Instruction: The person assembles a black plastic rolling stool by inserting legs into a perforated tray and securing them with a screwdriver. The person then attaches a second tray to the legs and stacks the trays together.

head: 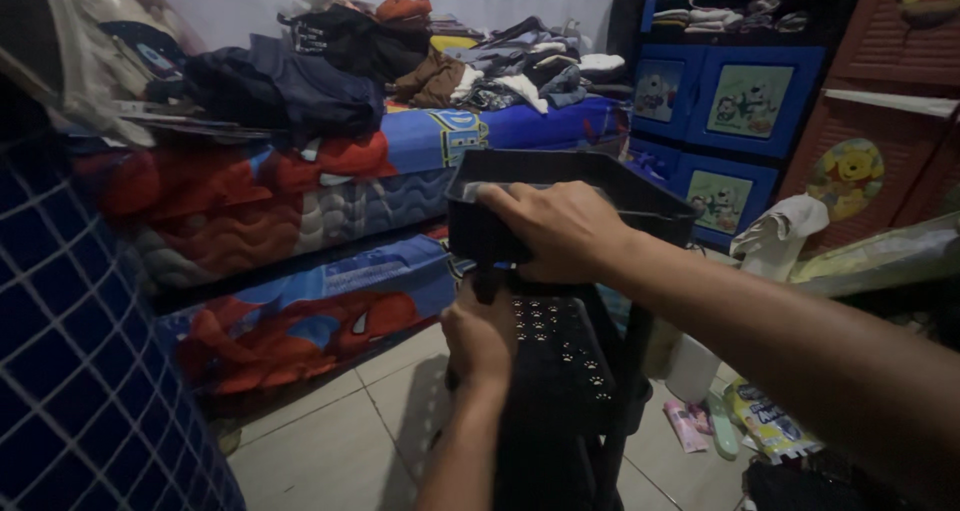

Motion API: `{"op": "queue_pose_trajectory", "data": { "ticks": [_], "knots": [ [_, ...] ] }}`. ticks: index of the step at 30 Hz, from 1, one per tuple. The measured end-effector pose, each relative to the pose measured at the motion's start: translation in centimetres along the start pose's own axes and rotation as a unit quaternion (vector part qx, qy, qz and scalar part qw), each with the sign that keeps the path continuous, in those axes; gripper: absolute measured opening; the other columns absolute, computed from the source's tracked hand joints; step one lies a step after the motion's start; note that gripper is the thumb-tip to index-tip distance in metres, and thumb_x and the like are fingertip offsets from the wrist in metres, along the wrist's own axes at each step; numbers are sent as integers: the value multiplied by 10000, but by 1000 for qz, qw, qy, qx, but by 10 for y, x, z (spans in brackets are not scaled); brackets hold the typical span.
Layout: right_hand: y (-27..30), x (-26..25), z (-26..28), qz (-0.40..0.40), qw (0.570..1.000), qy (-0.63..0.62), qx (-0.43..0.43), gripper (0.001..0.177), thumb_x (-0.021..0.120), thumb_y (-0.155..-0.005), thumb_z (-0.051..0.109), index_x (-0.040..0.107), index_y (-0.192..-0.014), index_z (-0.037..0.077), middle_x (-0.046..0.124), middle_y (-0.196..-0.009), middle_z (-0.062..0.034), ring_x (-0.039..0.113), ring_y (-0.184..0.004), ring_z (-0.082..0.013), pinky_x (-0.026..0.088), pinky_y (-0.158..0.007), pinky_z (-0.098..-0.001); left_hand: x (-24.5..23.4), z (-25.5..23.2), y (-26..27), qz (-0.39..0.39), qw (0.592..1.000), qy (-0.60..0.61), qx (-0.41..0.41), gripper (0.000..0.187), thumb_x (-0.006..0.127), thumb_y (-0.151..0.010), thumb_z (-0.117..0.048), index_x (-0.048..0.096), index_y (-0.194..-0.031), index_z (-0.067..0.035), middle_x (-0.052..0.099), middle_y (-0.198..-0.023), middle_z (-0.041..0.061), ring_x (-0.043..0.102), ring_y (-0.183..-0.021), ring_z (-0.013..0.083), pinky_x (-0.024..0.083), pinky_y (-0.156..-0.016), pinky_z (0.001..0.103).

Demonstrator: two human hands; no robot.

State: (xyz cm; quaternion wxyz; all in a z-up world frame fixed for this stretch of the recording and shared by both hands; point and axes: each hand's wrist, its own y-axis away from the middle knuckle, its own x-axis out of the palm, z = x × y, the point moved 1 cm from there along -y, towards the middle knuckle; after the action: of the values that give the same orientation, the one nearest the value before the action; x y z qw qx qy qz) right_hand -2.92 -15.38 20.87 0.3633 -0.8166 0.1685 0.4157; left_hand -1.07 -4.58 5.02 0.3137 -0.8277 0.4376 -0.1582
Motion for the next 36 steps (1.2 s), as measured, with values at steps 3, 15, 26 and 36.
{"op": "queue_pose_trajectory", "data": {
  "ticks": [3, 15, 26, 36],
  "knots": [
    [1, 0, -3, 10, 1000, -1, 11, 921, 869, -657, 340, 404, -1425, 137, 682, -1098, -173, 720, -828, -388, 575, -639, -483, 3, 2, 1, 22, 999, 23, -5, 246, 660, -966, -251, 746, -920, -25, 729, -761, 113, 720, -700, 249, 526, -648, 399],
    [4, -1, 1, -17, 1000, 7, 5, 1000, 889, -638, 313, 372, -1473, 128, 650, -1154, -155, 711, -925, -350, 586, -644, -441, 3, 23, -8, 53, 995, 79, 24, 264, 675, -946, -262, 705, -834, -25, 667, -626, 75, 679, -549, 247, 508, -539, 376],
    [52, -24, -40, 163, 982, -67, 68, 1263, 955, -589, 385, 225, -1610, 234, 623, -1323, -117, 553, -1245, -301, 301, -1128, -559, -66, 44, -66, -70, 980, -81, -167, 354, 722, -914, -336, 652, -1119, -56, 689, -925, 42, 698, -853, 202, 550, -804, 382],
    [68, 18, -9, -212, 973, -79, -49, 899, 892, -637, 204, 462, -1409, 40, 634, -1112, -190, 645, -1049, -393, 508, -941, -484, -12, -37, 51, 152, 988, -20, -9, 670, 661, -849, -473, 499, -1297, -2, 747, -887, 180, 757, -834, 342, 603, -716, 398]
  ]
}}
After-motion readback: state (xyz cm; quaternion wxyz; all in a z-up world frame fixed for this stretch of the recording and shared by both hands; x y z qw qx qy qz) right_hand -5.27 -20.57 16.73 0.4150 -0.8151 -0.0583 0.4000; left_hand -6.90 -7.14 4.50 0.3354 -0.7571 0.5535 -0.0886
